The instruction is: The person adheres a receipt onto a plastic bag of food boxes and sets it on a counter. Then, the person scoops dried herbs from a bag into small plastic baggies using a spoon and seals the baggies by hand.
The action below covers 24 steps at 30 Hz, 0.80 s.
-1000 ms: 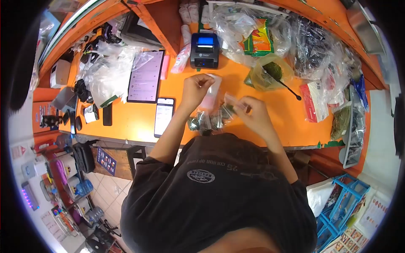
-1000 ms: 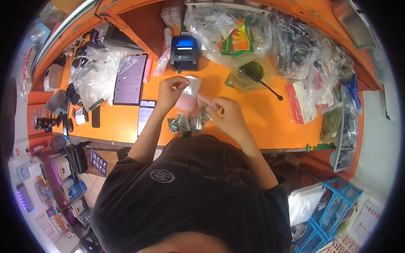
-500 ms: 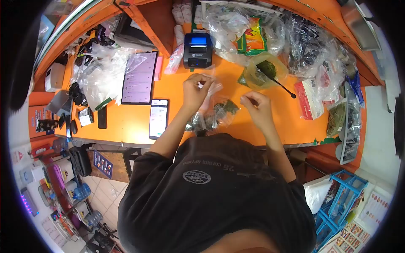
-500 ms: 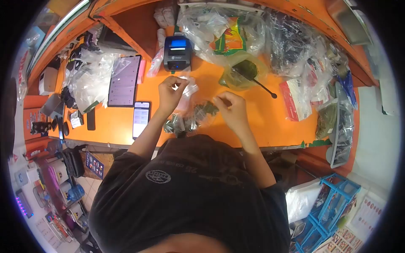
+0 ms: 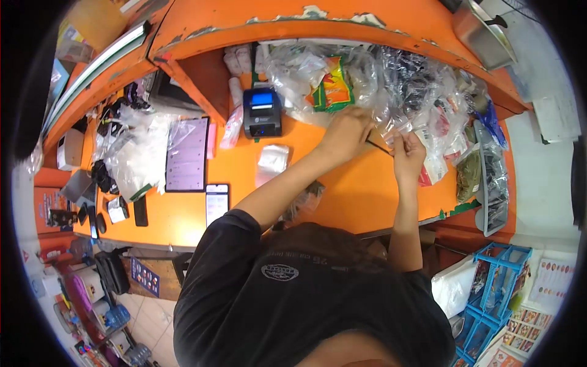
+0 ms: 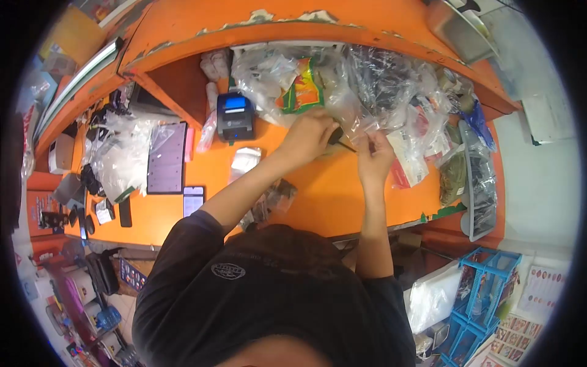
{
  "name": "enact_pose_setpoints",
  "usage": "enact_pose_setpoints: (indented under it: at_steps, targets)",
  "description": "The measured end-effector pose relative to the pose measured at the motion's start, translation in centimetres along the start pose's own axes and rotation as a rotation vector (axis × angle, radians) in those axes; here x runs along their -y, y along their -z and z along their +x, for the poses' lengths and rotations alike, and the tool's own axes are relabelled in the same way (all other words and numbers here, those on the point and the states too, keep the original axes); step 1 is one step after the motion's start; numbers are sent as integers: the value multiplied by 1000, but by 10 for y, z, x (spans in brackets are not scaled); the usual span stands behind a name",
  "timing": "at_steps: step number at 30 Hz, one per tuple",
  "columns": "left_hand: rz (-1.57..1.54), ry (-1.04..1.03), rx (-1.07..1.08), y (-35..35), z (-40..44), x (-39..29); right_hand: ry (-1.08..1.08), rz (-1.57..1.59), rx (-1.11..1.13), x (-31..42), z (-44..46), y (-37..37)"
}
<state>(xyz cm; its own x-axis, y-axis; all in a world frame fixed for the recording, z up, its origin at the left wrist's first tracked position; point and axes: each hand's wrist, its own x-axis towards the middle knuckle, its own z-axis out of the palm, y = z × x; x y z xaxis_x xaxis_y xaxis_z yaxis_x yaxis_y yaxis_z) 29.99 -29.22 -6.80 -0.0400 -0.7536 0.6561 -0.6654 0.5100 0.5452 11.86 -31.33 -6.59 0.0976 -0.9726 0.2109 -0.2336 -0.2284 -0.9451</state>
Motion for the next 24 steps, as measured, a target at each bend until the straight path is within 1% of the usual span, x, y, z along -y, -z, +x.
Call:
enact_pose_setpoints:
  at_steps: [1, 4, 6, 7, 10, 11, 13, 16, 17, 19, 20, 23, 24]
  targets:
    - [106, 8, 85, -6, -1, 1, -23, -40, -4, 5, 2, 7]
    - [62, 211, 139, -22, -4, 5, -35, -82, -9, 0, 6, 19]
    - [118, 242, 311, -12, 4, -2, -20, -131, -7, -5, 5, 23]
    - [149, 258, 398, -7, 6, -5, -18, -58, -18, -4, 5, 19]
    - [258, -21, 107, 1, 9, -3, 128, -205, 51, -19, 6, 16]
    - [171, 24, 55, -2, 9, -1, 32, -149, 42, -9, 4, 12]
    - [0, 118, -49, -12, 7, 6, 44, -175, 49, -2, 2, 7]
    - [172, 9, 21, 10, 11, -8, 17, -224, 78, 5, 1, 2]
    - [58, 84, 64, 13, 11, -13, 0, -243, 91, 7, 0, 0]
    - [-173, 234, 150, 15, 10, -22, 38, -301, 167, 16, -2, -3]
    - [-241, 289, 202, 13, 8, -21, 55, -329, 206, 22, -3, -5]
    - [-441, 474, 350, 12, 0, -16, 2, -438, 298, 50, -7, -9]
    - [-506, 547, 398, 16, 0, -14, 4, -316, 326, 47, -8, -9]
